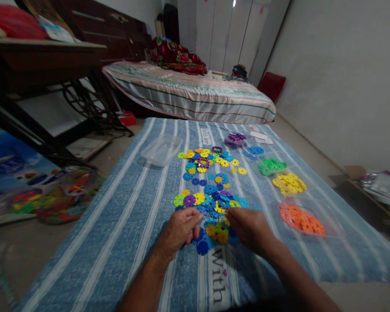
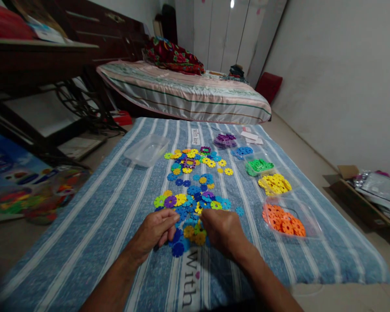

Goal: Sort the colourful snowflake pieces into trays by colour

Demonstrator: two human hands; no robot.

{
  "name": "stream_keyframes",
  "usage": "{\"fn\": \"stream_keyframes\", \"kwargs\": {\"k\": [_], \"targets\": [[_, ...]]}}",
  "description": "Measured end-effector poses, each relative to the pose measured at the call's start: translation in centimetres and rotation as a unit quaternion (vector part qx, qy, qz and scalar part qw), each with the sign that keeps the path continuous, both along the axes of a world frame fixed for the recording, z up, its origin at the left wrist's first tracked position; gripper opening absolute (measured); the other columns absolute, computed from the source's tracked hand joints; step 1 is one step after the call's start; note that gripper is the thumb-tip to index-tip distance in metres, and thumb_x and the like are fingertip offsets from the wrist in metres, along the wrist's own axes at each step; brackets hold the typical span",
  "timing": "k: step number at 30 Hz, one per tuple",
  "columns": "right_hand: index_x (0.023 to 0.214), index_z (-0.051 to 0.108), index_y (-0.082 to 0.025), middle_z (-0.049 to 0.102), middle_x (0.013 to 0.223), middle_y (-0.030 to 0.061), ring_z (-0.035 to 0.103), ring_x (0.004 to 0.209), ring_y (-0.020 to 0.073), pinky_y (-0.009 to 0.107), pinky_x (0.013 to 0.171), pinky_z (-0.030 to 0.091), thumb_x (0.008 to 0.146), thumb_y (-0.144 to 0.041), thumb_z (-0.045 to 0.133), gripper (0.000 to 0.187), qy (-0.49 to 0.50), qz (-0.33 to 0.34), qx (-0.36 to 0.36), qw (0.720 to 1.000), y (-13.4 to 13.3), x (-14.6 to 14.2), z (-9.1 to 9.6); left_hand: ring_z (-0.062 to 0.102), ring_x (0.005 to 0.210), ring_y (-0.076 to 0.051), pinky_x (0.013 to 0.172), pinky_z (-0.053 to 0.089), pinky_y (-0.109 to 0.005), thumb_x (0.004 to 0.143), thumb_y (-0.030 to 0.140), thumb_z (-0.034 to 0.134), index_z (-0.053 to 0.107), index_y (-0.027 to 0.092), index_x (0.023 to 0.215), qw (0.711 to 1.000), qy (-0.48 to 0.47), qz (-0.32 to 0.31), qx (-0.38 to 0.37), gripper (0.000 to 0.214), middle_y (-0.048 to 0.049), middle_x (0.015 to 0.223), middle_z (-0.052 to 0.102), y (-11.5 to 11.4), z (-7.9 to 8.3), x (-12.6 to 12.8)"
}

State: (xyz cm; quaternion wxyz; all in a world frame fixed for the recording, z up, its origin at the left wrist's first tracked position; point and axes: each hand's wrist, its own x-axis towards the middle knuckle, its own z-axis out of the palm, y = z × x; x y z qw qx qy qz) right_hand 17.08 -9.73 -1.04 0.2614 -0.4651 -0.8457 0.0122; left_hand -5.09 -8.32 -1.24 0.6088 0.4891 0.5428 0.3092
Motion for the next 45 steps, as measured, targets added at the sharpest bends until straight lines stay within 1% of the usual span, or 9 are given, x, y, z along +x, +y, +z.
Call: {"fn": "stream_keyframes", "kwargs": {"k": [4, 8, 11, 14, 18, 24, 33, 41, 45], "targets": [[0.075, 0.065, -0.018, 0.060, 0.058, 0.0016, 0.053, 0.051, 0.0116, 0.022, 0.051, 0.027, 0.096, -0.034, 0.043, 0.034, -0.025, -0.179, 0.074, 0.981, 2.5, 6.3, 2.0, 0.033, 0.031, -0.005, 0.036, 0.020, -0.018, 0.071, 0.052, 0.060, 0.056, 0.017, 0.073, 1.000, -0.008, 0.001, 0.000, 0.035, 0.0025, 0.047, 0.058, 0.0, 0.1, 0.1], [0.088, 0.071, -0.016, 0.059, 0.057, 0.0043, 0.046, 0.047, 0.0140, 0.025, 0.051, 0.022, 0.092, -0.036, 0.051, 0.029, -0.092, -0.420, 0.109, 0.896, 4.8, 12.7, 3.9, 0.034, 0.032, -0.005, 0.036, 0.020, -0.018, 0.072, 0.050, 0.061, 0.056, 0.017, 0.074, 1.000, -0.015, 0.011, 0.007, 0.034, 0.0026, 0.047, 0.058, -0.1, 0.1, 0.1], [0.097, 0.072, -0.015, 0.061, 0.059, 0.0056, 0.049, 0.048, 0.0162, 0.026, 0.051, 0.022, 0.089, -0.036, 0.052, 0.029, -0.103, -0.468, 0.109, 0.871, 5.2, 14.6, 3.7, 0.034, 0.032, -0.005, 0.037, 0.020, -0.018, 0.073, 0.049, 0.062, 0.057, 0.017, 0.074, 0.999, -0.021, 0.021, 0.011, 0.033, 0.0024, 0.047, 0.058, -0.1, -0.1, 0.1], [0.091, 0.072, -0.018, 0.064, 0.060, 0.0053, 0.054, 0.050, 0.0172, 0.025, 0.050, 0.028, 0.088, -0.042, 0.050, 0.033, -0.046, -0.401, 0.087, 0.911, 4.4, 13.0, 1.9, 0.034, 0.032, -0.005, 0.038, 0.021, -0.018, 0.073, 0.049, 0.062, 0.058, 0.016, 0.075, 0.999, -0.030, 0.037, 0.016, 0.033, 0.0026, 0.047, 0.058, 0.0, -0.3, 0.0], [0.089, 0.070, -0.020, 0.067, 0.062, 0.0035, 0.060, 0.052, 0.0156, 0.023, 0.053, 0.038, 0.092, -0.039, 0.045, 0.031, 0.047, -0.212, 0.009, 0.976, 2.4, 7.5, -0.9, 0.035, 0.033, -0.004, 0.039, 0.023, -0.018, 0.072, 0.048, 0.064, 0.059, 0.015, 0.075, 0.994, -0.042, 0.096, 0.035, 0.033, 0.0036, 0.048, 0.056, 0.3, -0.6, -0.2], [0.080, 0.064, -0.020, 0.064, 0.065, 0.0016, 0.058, 0.054, 0.0136, 0.022, 0.052, 0.037, 0.095, -0.026, 0.043, 0.027, 0.063, -0.046, -0.014, 0.997, 1.2, 0.9, -2.5, 0.036, 0.035, -0.005, 0.037, 0.021, -0.017, 0.069, 0.046, 0.067, 0.060, 0.015, 0.076, 0.975, -0.045, 0.209, 0.053, 0.033, 0.0041, 0.048, 0.055, 0.6, -0.5, -0.5], [0.078, 0.064, -0.020, 0.061, 0.072, 0.0026, 0.056, 0.068, 0.0148, 0.025, 0.065, 0.041, 0.097, -0.022, 0.044, 0.027, 0.086, -0.041, 0.085, 0.992, 2.0, -2.3, -3.2, 0.036, 0.035, -0.005, 0.037, 0.019, -0.017, 0.068, 0.043, 0.065, 0.060, 0.015, 0.076, 0.964, -0.051, 0.257, 0.055, 0.029, 0.0043, 0.049, 0.055, 0.5, -0.2, -0.3], [0.086, 0.066, -0.022, 0.068, 0.097, 0.0064, 0.059, 0.091, 0.0203, 0.032, 0.082, 0.047, 0.090, -0.018, 0.055, 0.013, 0.057, -0.003, 0.072, 0.996, 2.6, -2.5, -4.4, 0.037, 0.036, -0.005, 0.037, 0.019, -0.017, 0.069, 0.044, 0.065, 0.060, 0.016, 0.076, 0.967, -0.043, 0.246, 0.058, 0.029, 0.0040, 0.050, 0.055, 0.6, -0.5, -0.3], [0.085, 0.067, -0.022, 0.066, 0.101, 0.0083, 0.058, 0.097, 0.0222, 0.036, 0.087, 0.047, 0.091, -0.019, 0.053, 0.015, 0.043, -0.027, 0.037, 0.998, 2.5, -2.0, -5.0, 0.037, 0.036, -0.006, 0.038, 0.021, -0.017, 0.070, 0.044, 0.064, 0.060, 0.016, 0.076, 0.966, -0.042, 0.247, 0.059, 0.029, 0.0041, 0.051, 0.056, 0.5, -0.5, -0.3]]}}
